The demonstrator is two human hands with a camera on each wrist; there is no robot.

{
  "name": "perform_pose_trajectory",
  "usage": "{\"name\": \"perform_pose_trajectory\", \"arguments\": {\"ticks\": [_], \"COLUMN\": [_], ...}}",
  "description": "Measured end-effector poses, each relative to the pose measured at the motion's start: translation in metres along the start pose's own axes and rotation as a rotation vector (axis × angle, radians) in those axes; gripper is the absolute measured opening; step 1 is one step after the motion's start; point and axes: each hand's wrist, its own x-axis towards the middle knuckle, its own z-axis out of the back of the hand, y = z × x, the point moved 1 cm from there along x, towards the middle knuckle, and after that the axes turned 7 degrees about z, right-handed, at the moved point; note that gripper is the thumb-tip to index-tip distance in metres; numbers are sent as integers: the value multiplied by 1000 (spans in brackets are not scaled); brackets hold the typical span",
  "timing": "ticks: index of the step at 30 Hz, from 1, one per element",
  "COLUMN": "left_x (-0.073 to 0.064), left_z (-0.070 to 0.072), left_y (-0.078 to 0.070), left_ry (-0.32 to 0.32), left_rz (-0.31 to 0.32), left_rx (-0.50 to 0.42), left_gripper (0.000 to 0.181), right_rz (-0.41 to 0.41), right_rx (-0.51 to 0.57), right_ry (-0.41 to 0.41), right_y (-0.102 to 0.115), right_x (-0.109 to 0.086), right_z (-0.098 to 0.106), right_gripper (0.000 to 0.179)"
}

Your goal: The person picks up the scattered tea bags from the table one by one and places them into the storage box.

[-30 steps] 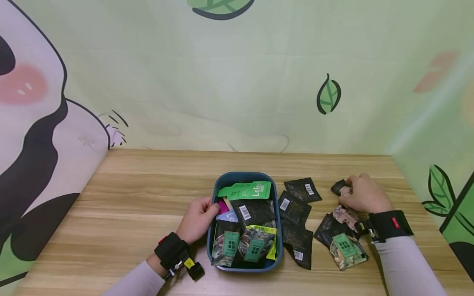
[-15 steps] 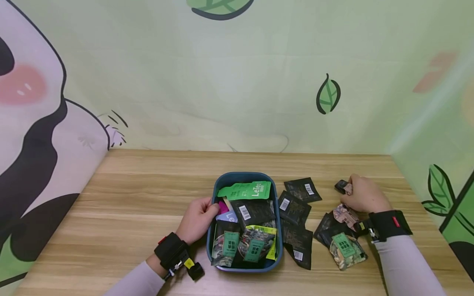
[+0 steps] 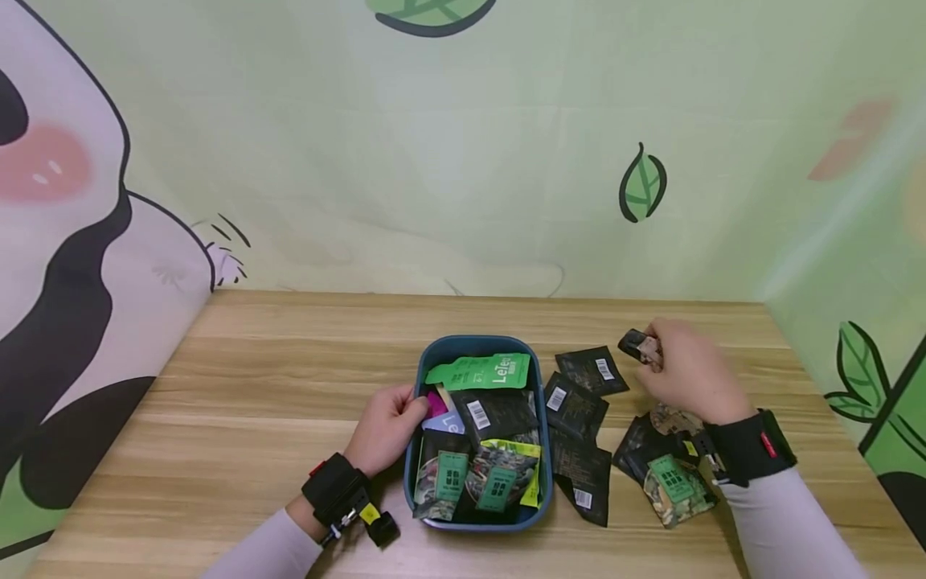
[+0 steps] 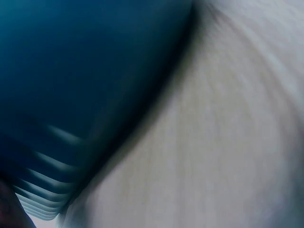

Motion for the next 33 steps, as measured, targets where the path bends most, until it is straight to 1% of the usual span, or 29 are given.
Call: {"name": "perform_pose_trajectory", "arguments": {"ticks": [5, 10, 15, 18, 21, 24, 27, 33], "left_x": [0, 2, 2, 1, 1, 1, 1, 1], "left_z": [0, 0, 2, 3, 3, 2, 1, 0], "left_y": [0, 1, 2, 2, 3, 3, 3, 1], "left_ry": [-3, -5, -1, -3, 5, 13, 18, 16], "left_rz": [-2, -1, 6, 13, 17, 16, 17, 14], "left_rx": [-4, 4, 4, -5, -17, -24, -27, -21], "left_gripper": [33, 33, 33, 33, 33, 33, 33, 34], "right_rz": [134, 265, 323, 361, 407, 440, 447, 420], "right_rx": [7, 29, 101, 142, 159, 163, 150, 111], "right_ry": [-31, -33, 6, 8, 3, 10, 4, -34], "right_y": [46, 82, 114, 132, 149, 162, 170, 172], "right_x": [1, -4, -4, 3, 11, 18, 25, 42], "right_z": [2, -1, -6, -8, -12, -16, -20, -31], "right_gripper": [31, 34, 39, 39, 38, 38, 39, 44]}}
